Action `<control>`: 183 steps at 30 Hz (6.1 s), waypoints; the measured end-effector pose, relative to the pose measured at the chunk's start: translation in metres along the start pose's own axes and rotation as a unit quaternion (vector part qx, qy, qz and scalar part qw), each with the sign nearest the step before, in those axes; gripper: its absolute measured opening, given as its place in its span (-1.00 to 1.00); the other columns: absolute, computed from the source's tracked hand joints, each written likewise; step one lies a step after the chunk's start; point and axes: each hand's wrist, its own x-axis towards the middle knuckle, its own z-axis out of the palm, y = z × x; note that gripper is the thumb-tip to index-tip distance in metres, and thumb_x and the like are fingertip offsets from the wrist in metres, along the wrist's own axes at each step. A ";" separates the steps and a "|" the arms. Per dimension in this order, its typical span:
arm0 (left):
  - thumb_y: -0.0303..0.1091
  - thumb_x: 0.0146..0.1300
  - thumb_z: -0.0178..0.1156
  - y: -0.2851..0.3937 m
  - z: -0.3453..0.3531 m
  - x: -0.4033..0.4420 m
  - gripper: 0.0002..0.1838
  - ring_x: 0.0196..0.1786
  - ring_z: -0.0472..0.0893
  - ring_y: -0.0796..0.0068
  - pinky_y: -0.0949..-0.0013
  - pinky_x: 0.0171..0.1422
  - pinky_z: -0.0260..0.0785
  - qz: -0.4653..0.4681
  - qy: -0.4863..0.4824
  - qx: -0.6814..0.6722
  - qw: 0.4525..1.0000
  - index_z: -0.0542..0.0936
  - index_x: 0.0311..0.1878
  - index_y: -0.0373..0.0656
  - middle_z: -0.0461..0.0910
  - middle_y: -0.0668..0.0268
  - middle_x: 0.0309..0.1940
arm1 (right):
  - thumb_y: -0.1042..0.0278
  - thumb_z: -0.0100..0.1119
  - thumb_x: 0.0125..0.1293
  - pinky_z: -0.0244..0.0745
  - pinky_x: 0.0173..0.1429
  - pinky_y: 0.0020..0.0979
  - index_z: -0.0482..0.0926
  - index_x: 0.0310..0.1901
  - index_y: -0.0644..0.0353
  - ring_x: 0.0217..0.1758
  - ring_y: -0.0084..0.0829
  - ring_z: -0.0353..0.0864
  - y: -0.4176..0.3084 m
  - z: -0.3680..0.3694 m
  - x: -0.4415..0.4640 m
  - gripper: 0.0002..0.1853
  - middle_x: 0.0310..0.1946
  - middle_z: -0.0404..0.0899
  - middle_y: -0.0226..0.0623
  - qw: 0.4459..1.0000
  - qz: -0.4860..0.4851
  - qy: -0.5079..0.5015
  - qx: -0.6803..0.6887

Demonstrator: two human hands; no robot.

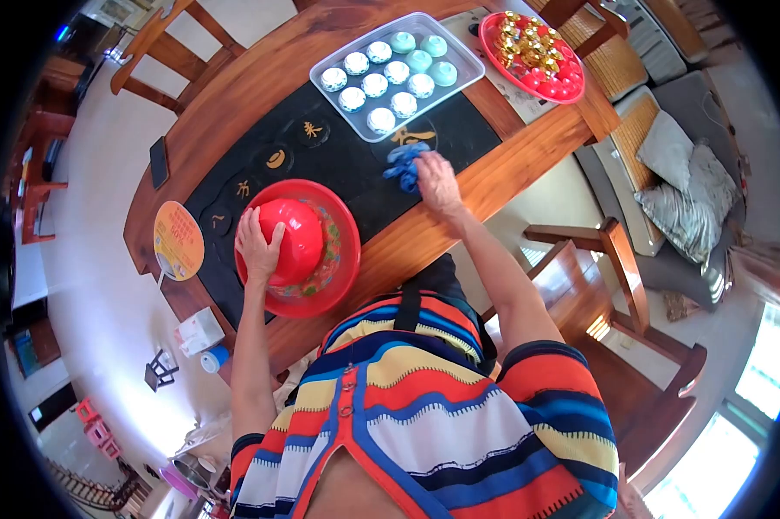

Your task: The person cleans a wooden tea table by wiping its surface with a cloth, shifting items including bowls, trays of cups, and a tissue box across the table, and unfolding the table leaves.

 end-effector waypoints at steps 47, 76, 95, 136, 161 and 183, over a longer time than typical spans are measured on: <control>-0.55 0.07 0.08 0.182 0.138 0.110 -0.47 0.25 0.38 -0.05 0.14 0.35 0.20 -0.246 -0.056 -0.296 0.921 0.31 0.18 -0.33 0.40 -0.10 0.11 | 0.04 0.20 0.17 0.45 -0.26 -0.35 0.65 -0.36 0.43 -0.41 -0.47 0.56 0.184 -0.048 0.089 -0.54 -0.53 0.60 -0.18 0.788 0.505 -0.161 0.313; -0.42 0.14 0.17 0.229 0.118 -0.033 -0.49 0.11 0.42 -0.22 -0.04 0.13 0.30 -0.212 -0.222 -0.225 0.925 0.15 0.08 -0.29 0.28 -0.11 0.03 | -0.17 -0.02 0.42 0.50 0.05 -0.43 0.52 0.10 0.37 -0.10 -0.49 0.59 0.159 -0.135 0.125 -0.37 -0.13 0.61 -0.22 0.688 0.410 -0.266 0.537; 0.12 0.13 0.28 0.180 0.100 0.184 -0.13 0.38 0.13 -0.22 -0.24 0.30 0.14 -0.158 -0.065 -0.005 0.985 0.18 0.38 -0.16 0.08 -0.19 0.35 | 0.36 0.42 -0.04 0.45 0.16 -0.14 0.62 -0.11 0.15 0.12 -0.06 0.45 0.095 0.030 0.218 -0.62 0.01 0.49 -0.13 0.946 -0.134 -0.283 0.089; 0.32 -0.25 0.45 0.195 0.119 0.202 0.38 0.56 -0.44 -0.16 -0.47 0.41 -0.38 -0.248 -0.197 0.042 0.948 -0.14 0.54 -0.04 -0.43 -0.21 0.50 | -0.01 0.24 0.20 0.36 0.08 -0.01 0.39 0.14 0.22 0.18 -0.01 0.36 0.200 0.026 0.260 -0.41 0.09 0.37 -0.01 0.949 0.042 -0.230 -0.211; 0.36 -0.24 0.43 0.189 0.120 0.210 0.43 0.55 -0.55 -0.07 -0.35 0.46 -0.48 -0.274 -0.259 0.055 0.925 -0.26 0.55 0.02 -0.56 -0.18 0.50 | 0.36 0.25 0.14 0.31 0.34 -0.11 0.46 0.15 0.27 0.30 0.06 0.33 0.268 -0.026 0.193 -0.49 0.20 0.37 0.01 0.980 -0.104 -0.163 0.049; 0.09 -0.16 0.50 0.227 0.115 0.203 0.24 0.54 -0.21 -0.12 -0.35 0.41 -0.13 -0.241 -0.156 0.146 0.947 -0.04 0.50 -0.10 -0.24 -0.20 0.48 | 0.41 0.15 0.15 0.24 0.33 0.03 0.33 0.24 0.28 0.36 0.16 0.23 0.362 -0.127 -0.036 -0.43 0.29 0.26 0.19 0.890 0.417 -0.007 -0.183</control>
